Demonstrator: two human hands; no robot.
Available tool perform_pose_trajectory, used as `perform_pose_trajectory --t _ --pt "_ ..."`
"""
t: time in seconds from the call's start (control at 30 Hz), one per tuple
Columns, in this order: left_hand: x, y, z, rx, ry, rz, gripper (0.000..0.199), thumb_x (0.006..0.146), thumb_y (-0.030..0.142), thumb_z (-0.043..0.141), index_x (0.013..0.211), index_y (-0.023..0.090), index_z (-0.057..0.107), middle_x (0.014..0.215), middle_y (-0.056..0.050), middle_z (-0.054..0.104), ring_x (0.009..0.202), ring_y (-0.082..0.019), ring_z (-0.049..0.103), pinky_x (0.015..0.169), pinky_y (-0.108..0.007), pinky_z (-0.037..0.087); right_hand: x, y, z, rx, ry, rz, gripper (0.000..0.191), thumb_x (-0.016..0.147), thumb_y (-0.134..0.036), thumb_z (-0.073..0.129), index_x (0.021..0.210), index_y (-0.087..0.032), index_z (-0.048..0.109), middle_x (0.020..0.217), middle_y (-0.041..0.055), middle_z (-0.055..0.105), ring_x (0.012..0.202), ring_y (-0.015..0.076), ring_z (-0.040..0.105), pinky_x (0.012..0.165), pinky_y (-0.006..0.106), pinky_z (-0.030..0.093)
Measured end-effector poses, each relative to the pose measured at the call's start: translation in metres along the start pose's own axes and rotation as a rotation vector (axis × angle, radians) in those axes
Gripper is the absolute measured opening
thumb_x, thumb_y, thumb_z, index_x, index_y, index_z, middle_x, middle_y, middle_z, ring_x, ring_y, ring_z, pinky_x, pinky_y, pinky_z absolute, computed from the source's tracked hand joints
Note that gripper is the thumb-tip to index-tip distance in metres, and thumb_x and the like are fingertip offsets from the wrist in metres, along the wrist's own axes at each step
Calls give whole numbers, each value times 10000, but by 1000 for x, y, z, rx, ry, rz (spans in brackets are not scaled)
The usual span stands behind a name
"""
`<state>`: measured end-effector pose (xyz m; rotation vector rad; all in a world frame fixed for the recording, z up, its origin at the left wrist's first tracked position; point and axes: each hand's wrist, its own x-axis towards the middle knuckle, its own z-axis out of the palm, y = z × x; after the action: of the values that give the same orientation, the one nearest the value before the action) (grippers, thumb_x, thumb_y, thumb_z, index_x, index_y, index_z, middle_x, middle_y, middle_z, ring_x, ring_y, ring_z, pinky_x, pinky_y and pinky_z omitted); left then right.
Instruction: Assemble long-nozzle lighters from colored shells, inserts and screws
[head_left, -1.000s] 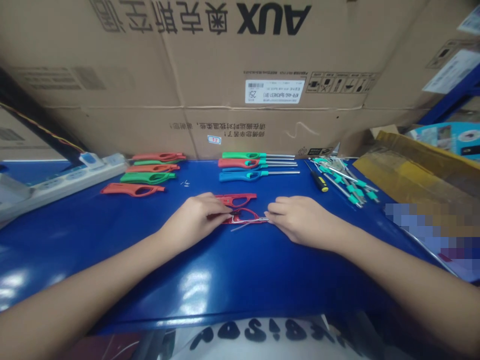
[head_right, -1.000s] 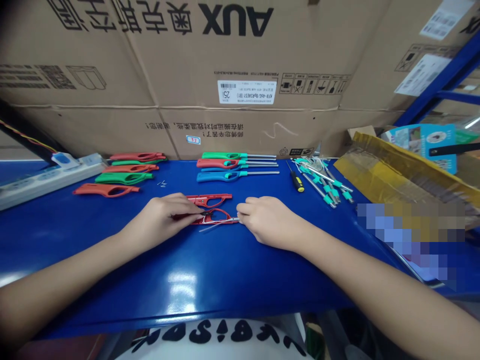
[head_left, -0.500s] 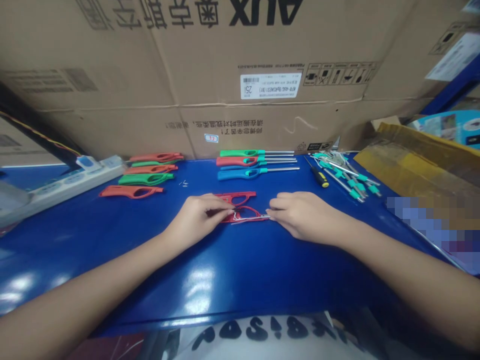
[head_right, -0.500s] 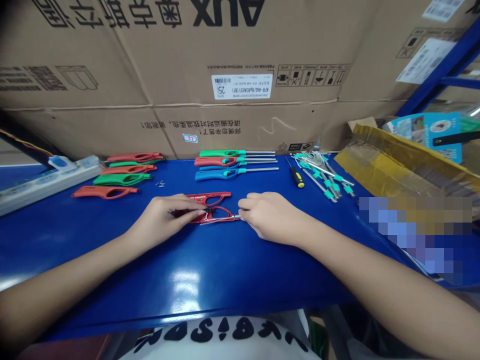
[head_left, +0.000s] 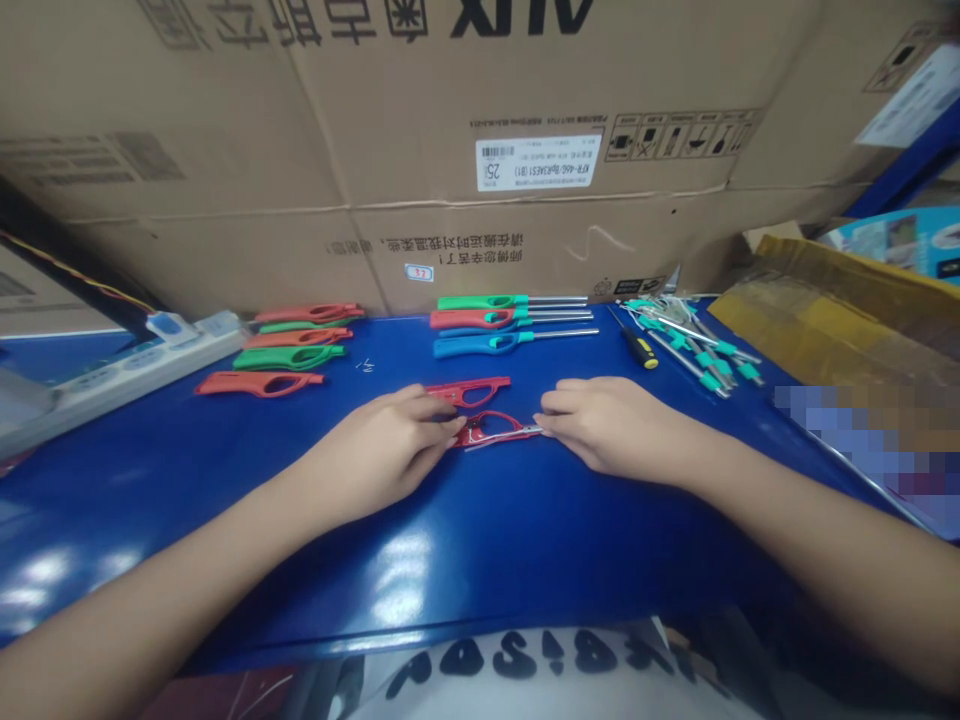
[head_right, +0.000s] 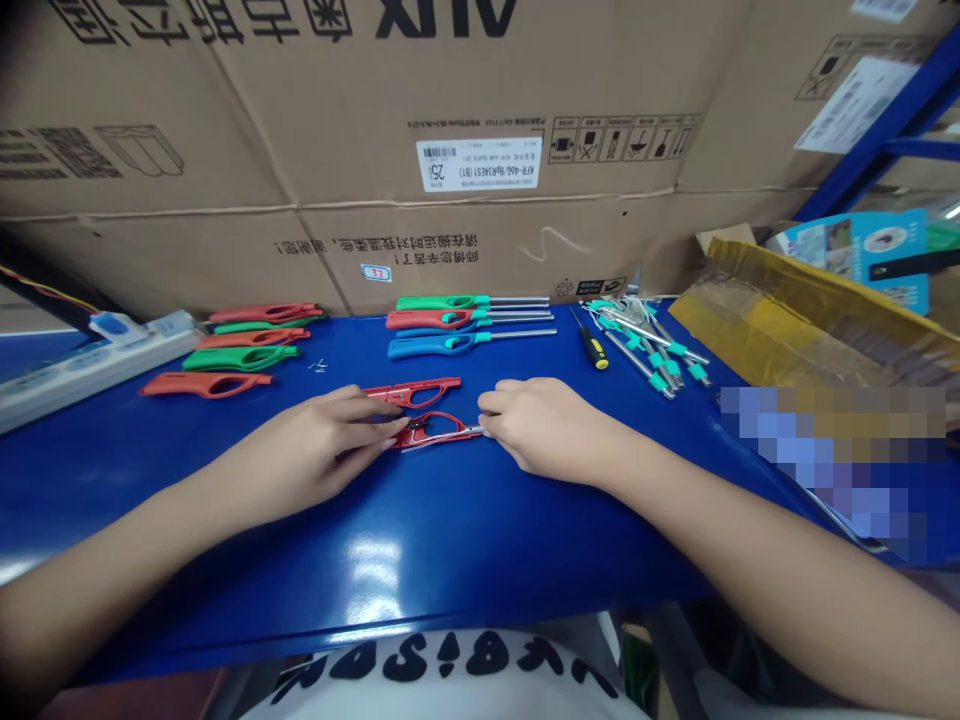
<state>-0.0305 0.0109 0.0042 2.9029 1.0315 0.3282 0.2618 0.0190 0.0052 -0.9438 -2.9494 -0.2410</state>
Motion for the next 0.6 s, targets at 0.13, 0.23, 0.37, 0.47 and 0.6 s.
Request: perform_pose_trajectory --t 0.13,0.23,0.37,0.47,0.6 --pt "-2 7 -3 61 -46 0 324 1039 274 467 1199 194 737 1106 -116 701 1003 -268 637 895 -452 545 0 0 -2 -2 -12 2 237 996 -184 511 931 -171 738 865 55 676 810 195 580 627 325 330" --pt "-2 6 4 -25 3 -23 299 1035 258 484 1167 181 740 1051 -101 692 951 -237 658 878 -405 555 -2 0 -3 -7 5 -4 263 1003 -205 494 976 -169 753 878 62 685 813 202 603 660 332 382" --pt "0 3 10 -162 57 -46 241 993 205 560 1166 174 725 1101 -92 693 997 -220 676 907 -353 560 -6 -1 -1 77 71 47 273 1003 -293 507 1097 -196 745 1001 61 700 878 209 648 722 336 452" --pt "1 3 11 -197 68 -36 254 972 168 582 1198 184 697 1144 -84 712 1079 -236 664 953 -372 548 -5 -4 4 196 125 81 303 994 -316 528 1247 -223 669 1140 56 673 880 182 663 696 304 471" --pt "0 6 14 -232 79 -6 278 967 185 603 1239 186 662 1168 -75 731 1102 -237 660 983 -395 538 0 -9 12 266 124 29 263 992 -311 543 1228 -230 625 1199 52 643 870 159 659 652 274 455"
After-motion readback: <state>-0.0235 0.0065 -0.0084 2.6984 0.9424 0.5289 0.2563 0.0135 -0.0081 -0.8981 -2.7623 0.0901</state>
